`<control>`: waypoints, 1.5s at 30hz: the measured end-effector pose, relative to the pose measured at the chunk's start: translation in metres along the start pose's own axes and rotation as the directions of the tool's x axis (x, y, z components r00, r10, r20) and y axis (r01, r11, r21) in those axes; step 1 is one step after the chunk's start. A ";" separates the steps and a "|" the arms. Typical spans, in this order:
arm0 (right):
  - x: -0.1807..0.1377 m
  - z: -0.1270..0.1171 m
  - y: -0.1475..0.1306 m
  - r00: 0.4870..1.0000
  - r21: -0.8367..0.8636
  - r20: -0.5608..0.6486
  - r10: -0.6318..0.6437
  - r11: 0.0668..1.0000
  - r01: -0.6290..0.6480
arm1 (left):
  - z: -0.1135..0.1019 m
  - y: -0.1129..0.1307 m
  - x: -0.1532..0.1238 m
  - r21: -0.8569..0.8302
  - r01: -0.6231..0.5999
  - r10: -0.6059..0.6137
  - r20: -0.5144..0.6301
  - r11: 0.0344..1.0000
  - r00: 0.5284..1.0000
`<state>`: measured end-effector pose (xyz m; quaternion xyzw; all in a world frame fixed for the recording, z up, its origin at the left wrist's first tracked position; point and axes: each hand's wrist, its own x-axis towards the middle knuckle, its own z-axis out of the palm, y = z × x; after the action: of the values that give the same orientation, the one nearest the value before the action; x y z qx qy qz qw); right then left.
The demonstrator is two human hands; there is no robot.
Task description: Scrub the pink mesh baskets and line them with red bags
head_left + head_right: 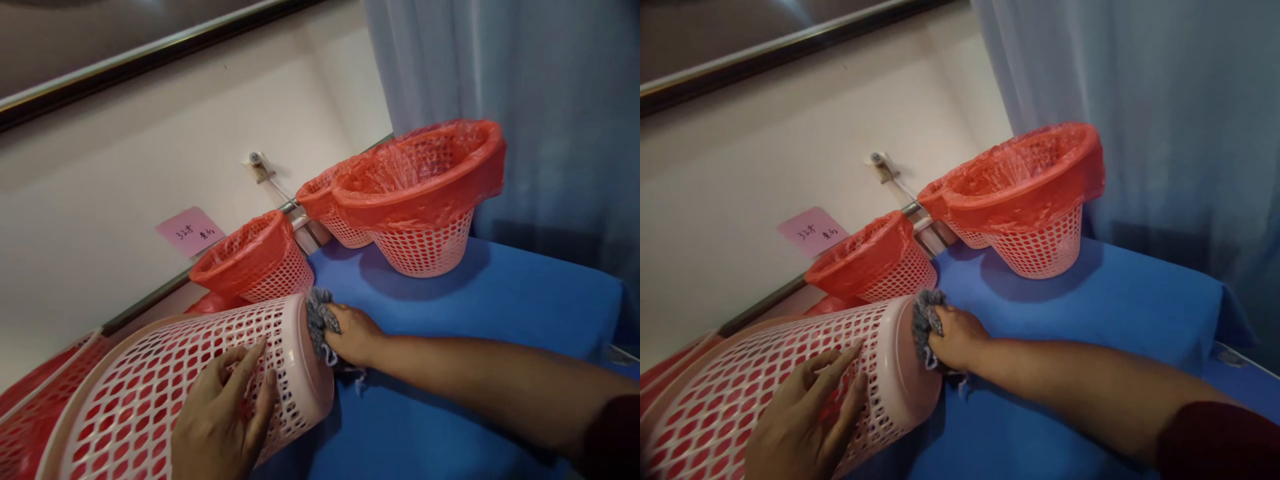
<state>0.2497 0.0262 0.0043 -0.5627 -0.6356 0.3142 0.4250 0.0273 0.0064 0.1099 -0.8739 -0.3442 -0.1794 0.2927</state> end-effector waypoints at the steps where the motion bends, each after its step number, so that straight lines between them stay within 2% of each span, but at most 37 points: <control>1: -0.002 0.003 0.006 0.994 -0.046 0.082 0.075 0.996 -0.071 | 0.000 0.000 0.000 0.000 -0.001 0.001 0.001 1.000 1.000; 2: -0.003 0.004 0.012 0.983 -0.076 0.140 0.115 0.992 -0.106 | 0.000 0.000 0.000 0.000 0.001 -0.001 -0.001 1.000 1.000; 4: -0.002 0.003 0.020 0.980 -0.078 0.159 0.117 0.991 -0.105 | 0.000 0.002 0.000 -0.002 0.009 -0.009 -0.013 1.000 1.000; 6: 0.003 -0.003 0.021 0.990 -0.054 0.098 0.099 0.994 -0.094 | 0.001 0.003 0.001 -0.010 0.021 -0.021 -0.019 1.000 1.000; 9: 0.013 -0.010 0.014 0.997 0.024 -0.072 0.026 0.999 -0.025 | 0.002 0.004 0.002 -0.023 0.029 -0.029 -0.014 0.999 0.999; 10: 0.015 -0.010 0.012 0.997 0.022 -0.077 0.008 1.000 -0.007 | 0.002 0.004 0.002 -0.023 0.031 -0.031 -0.008 0.999 0.999; 12: 0.013 -0.006 0.008 1.000 -0.033 0.020 0.016 0.999 -0.016 | 0.003 0.003 0.002 -0.027 0.032 -0.032 -0.009 0.999 0.999; 15: -0.002 0.002 0.007 0.968 -0.151 0.228 0.108 0.986 -0.074 | 0.002 0.004 0.002 -0.030 0.023 -0.024 -0.020 0.999 1.000; 19: -0.015 -0.006 0.008 0.929 -0.175 0.342 0.140 0.981 -0.083 | 0.002 0.006 0.003 -0.018 0.015 -0.015 -0.019 1.000 1.000; 21: -0.014 -0.014 0.009 0.938 -0.158 0.313 0.147 0.982 -0.101 | 0.002 0.006 0.003 -0.019 0.024 -0.024 -0.022 1.000 0.999; 24: -0.012 -0.018 0.006 0.978 -0.122 0.149 0.145 0.984 -0.127 | 0.002 0.006 0.002 -0.014 0.033 -0.033 -0.030 0.999 0.999; 26: -0.018 -0.012 0.002 0.992 -0.074 0.080 0.093 0.993 -0.087 | 0.002 0.006 0.002 -0.019 0.037 -0.037 -0.020 0.999 0.999; 28: -0.028 -0.004 -0.003 0.997 -0.054 0.074 0.022 0.998 -0.018 | 0.002 0.006 0.002 -0.030 0.038 -0.038 -0.018 0.999 0.999; 31: -0.040 0.001 -0.009 0.976 -0.196 0.216 0.033 0.981 0.010 | 0.001 0.008 0.004 -0.032 0.028 -0.029 -0.039 0.999 0.999; 33: -0.041 -0.002 -0.009 0.929 -0.317 0.357 0.100 0.948 0.019 | 0.001 0.009 0.006 -0.026 0.014 -0.015 -0.050 1.000 0.999; 35: -0.037 -0.008 -0.008 0.901 -0.345 0.416 0.124 0.938 0.030 | 0.001 0.009 0.006 -0.018 0.008 -0.009 -0.060 1.000 0.998; 37: -0.034 -0.014 -0.009 0.924 -0.302 0.368 0.101 0.953 0.016 | 0.002 0.009 0.006 -0.011 0.006 -0.007 -0.068 1.000 0.998; 39: -0.034 -0.018 -0.010 0.966 -0.234 0.246 0.076 0.972 -0.017 | 0.002 0.009 0.006 -0.005 0.012 -0.012 -0.075 1.000 0.997; 42: -0.040 -0.016 -0.013 0.996 -0.086 0.061 -0.058 0.994 0.063 | 0.002 0.009 0.005 -0.005 0.012 -0.013 -0.073 1.000 0.997; 44: -0.044 -0.012 -0.013 0.990 -0.056 0.057 -0.130 0.990 0.133 | 0.002 0.010 0.005 -0.010 0.010 -0.010 -0.071 1.000 0.997; 45: -0.045 -0.010 -0.012 0.986 -0.090 0.121 -0.119 0.987 0.131 | 0.002 0.010 0.006 -0.014 0.009 -0.010 -0.073 1.000 0.997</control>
<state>0.2534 -0.0204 0.0108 -0.5227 -0.7076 0.2874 0.3787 0.0386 0.0043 0.1075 -0.8671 -0.3361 -0.2150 0.2983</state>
